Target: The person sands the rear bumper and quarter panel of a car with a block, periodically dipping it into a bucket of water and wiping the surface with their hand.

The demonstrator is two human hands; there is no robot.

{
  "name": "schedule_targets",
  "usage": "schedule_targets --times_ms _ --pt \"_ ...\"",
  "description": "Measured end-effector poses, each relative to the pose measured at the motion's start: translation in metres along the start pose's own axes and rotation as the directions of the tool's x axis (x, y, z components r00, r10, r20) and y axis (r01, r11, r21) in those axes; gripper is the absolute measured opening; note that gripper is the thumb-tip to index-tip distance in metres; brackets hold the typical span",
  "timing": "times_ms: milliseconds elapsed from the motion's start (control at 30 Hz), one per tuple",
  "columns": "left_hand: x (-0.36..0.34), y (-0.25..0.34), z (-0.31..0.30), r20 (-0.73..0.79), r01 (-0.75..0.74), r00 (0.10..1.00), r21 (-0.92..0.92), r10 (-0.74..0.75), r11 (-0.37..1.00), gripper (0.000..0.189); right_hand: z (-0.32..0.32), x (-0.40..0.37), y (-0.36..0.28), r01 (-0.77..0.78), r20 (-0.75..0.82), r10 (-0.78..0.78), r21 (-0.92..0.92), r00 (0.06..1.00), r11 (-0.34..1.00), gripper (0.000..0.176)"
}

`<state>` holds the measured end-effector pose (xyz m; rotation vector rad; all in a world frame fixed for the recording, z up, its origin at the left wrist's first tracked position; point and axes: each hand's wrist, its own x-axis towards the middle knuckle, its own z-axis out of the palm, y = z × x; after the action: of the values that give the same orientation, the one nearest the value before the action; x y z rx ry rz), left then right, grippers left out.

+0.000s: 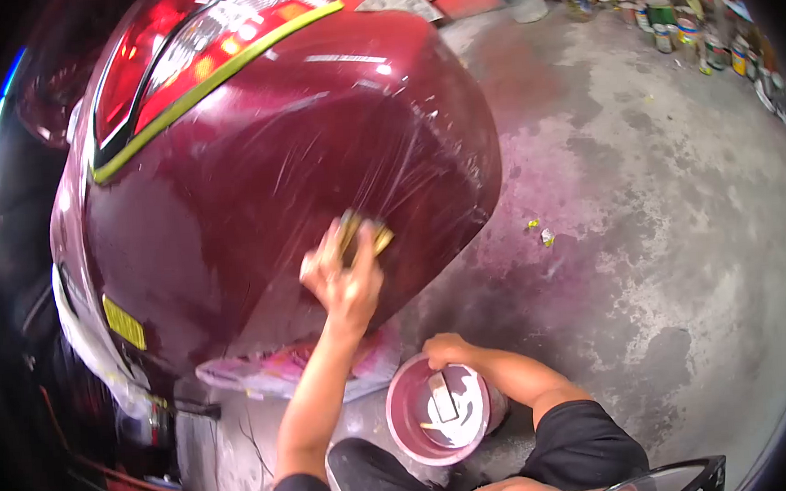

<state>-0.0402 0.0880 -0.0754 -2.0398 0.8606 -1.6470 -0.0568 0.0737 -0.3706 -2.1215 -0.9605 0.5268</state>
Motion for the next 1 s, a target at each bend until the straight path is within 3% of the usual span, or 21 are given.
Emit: schedule_targets --times_ms 133,167,233,300,367,433,467,500,600,733,767,833,900,1000 --pt "0.119 0.047 0.047 -0.052 -0.02 0.999 -0.129 0.014 0.991 0.051 -0.006 -0.001 -0.006 -0.072 0.057 0.074 -0.031 0.996 0.997 0.033" --pt "0.132 0.054 0.052 -0.022 -0.016 1.0 -0.082 0.015 0.997 0.049 -0.013 -0.004 -0.008 -0.07 0.076 0.073 -0.045 0.994 0.997 0.033" --pt "0.129 0.045 0.042 -0.042 -0.094 0.995 -0.047 0.092 0.994 0.04 -0.026 -0.013 -0.022 -0.057 0.142 0.064 -0.047 0.988 0.997 0.034" --pt "0.081 0.019 0.007 0.019 -0.032 0.999 -0.046 0.033 0.998 0.037 -0.009 -0.003 -0.01 -0.094 0.136 0.102 -0.064 0.986 0.994 0.034" --pt "-0.004 -0.017 -0.019 0.03 0.067 0.997 0.186 -0.073 0.98 0.035 -0.007 -0.004 -0.003 -0.004 0.058 0.006 -0.042 0.998 0.999 0.033" --pt "0.008 -0.023 -0.026 -0.06 0.046 0.997 0.066 -0.042 0.997 0.042 -0.018 -0.004 -0.008 0.036 0.006 -0.036 -0.065 0.999 0.997 0.034" --pt "0.014 -0.024 -0.012 -0.049 0.03 0.998 0.037 -0.028 0.999 0.044 -0.013 -0.007 -0.011 -0.013 0.049 0.015 -0.059 0.999 0.998 0.034" --pt "0.049 -0.011 -0.002 -0.081 0.05 0.996 0.058 -0.046 0.997 0.045 -0.014 -0.008 -0.014 -0.066 0.081 0.071 -0.057 0.994 0.996 0.034" --pt "0.122 0.016 0.029 -0.093 0.082 0.992 -0.045 -0.086 0.996 0.049 -0.008 -0.005 -0.009 -0.041 0.053 0.044 -0.066 0.998 0.997 0.034" --pt "0.087 -0.012 -0.011 0.042 0.038 0.998 0.011 -0.039 0.999 0.049 -0.008 -0.005 -0.012 -0.049 0.114 0.056 -0.065 0.992 0.997 0.036" --pt "0.055 -0.028 -0.014 -0.033 0.03 0.999 0.0 -0.03 1.0 0.05 -0.015 -0.008 -0.012 -0.041 0.085 0.047 -0.069 0.995 0.997 0.036" --pt "0.058 -0.03 -0.018 -0.08 0.03 0.996 0.008 -0.029 1.0 0.049 -0.019 -0.01 -0.015 -0.053 0.07 0.055 -0.041 0.996 0.998 0.035" --pt "0.099 -0.007 0.014 -0.14 0.022 0.99 0.038 -0.017 0.999 0.038 -0.007 -0.003 -0.01 -0.056 0.072 0.059 -0.048 0.996 0.997 0.034" --pt "0.156 0.02 0.043 -0.108 -0.027 0.994 -0.011 0.026 1.0 0.046 -0.009 -0.009 -0.011 -0.047 0.087 0.053 -0.063 0.995 0.997 0.034"
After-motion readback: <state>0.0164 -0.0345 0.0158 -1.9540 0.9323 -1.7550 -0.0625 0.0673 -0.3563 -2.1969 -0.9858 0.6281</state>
